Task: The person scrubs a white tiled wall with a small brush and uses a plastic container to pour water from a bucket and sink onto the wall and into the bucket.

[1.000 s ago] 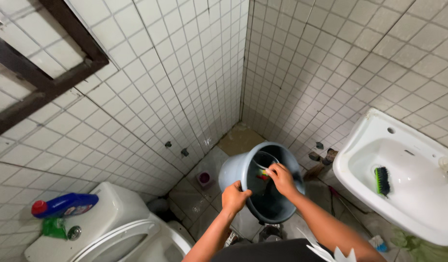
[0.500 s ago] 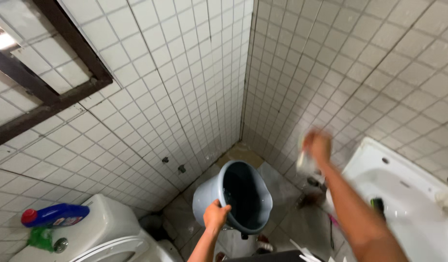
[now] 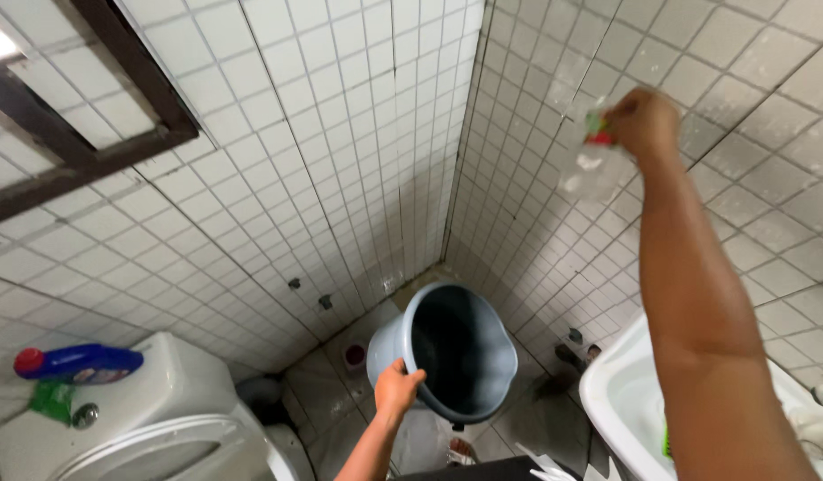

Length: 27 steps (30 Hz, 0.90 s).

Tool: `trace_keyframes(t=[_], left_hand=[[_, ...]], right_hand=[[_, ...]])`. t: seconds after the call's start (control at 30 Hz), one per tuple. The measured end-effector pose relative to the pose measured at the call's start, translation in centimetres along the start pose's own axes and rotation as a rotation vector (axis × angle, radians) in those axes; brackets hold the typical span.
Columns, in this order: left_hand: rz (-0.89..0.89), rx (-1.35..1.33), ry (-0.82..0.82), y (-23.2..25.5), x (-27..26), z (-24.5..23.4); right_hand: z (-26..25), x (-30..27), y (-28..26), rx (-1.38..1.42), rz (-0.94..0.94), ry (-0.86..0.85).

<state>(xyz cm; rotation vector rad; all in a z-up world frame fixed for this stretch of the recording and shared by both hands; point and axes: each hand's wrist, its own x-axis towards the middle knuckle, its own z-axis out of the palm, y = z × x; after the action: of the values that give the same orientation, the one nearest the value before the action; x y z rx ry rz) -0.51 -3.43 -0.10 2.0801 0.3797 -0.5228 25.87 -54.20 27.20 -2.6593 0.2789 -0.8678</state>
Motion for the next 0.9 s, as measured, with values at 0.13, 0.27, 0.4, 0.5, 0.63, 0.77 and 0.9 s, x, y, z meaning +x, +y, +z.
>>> trace_keyframes(t=[0.13, 0.27, 0.4, 0.5, 0.63, 0.77, 0.9], left_hand=[[0.019, 0.060, -0.009, 1.5, 0.3, 0.4], [0.023, 0.039, -0.041, 2.8, -0.4, 0.3], [0.028, 0.049, -0.084, 2.7, -1.4, -0.3], [0.021, 0.046, -0.114, 2.1, -2.0, -1.1], [0.050, 0.060, -0.137, 1.1, -2.6, -2.6], [0.116, 0.093, -0.168, 0.7, -3.6, -4.2], [0.186, 0.157, -0.240, 0.9, -4.7, -6.2]], right_hand=[[4.2, -7.5, 0.2, 0.068, 0.081, -0.134], [6.0, -16.2, -1.4, 0.174, 0.073, -0.225], [8.5, -27.7, -3.8, 0.444, 0.159, -0.428], [11.9, -36.2, -5.0, 0.680, 0.212, -0.572], [16.0, -46.2, -6.5, 0.828, 0.334, -0.651], [17.8, -51.4, -8.4, 0.848, 0.731, -0.738], [19.6, -52.7, -9.4, 1.041, 1.148, -0.684]])
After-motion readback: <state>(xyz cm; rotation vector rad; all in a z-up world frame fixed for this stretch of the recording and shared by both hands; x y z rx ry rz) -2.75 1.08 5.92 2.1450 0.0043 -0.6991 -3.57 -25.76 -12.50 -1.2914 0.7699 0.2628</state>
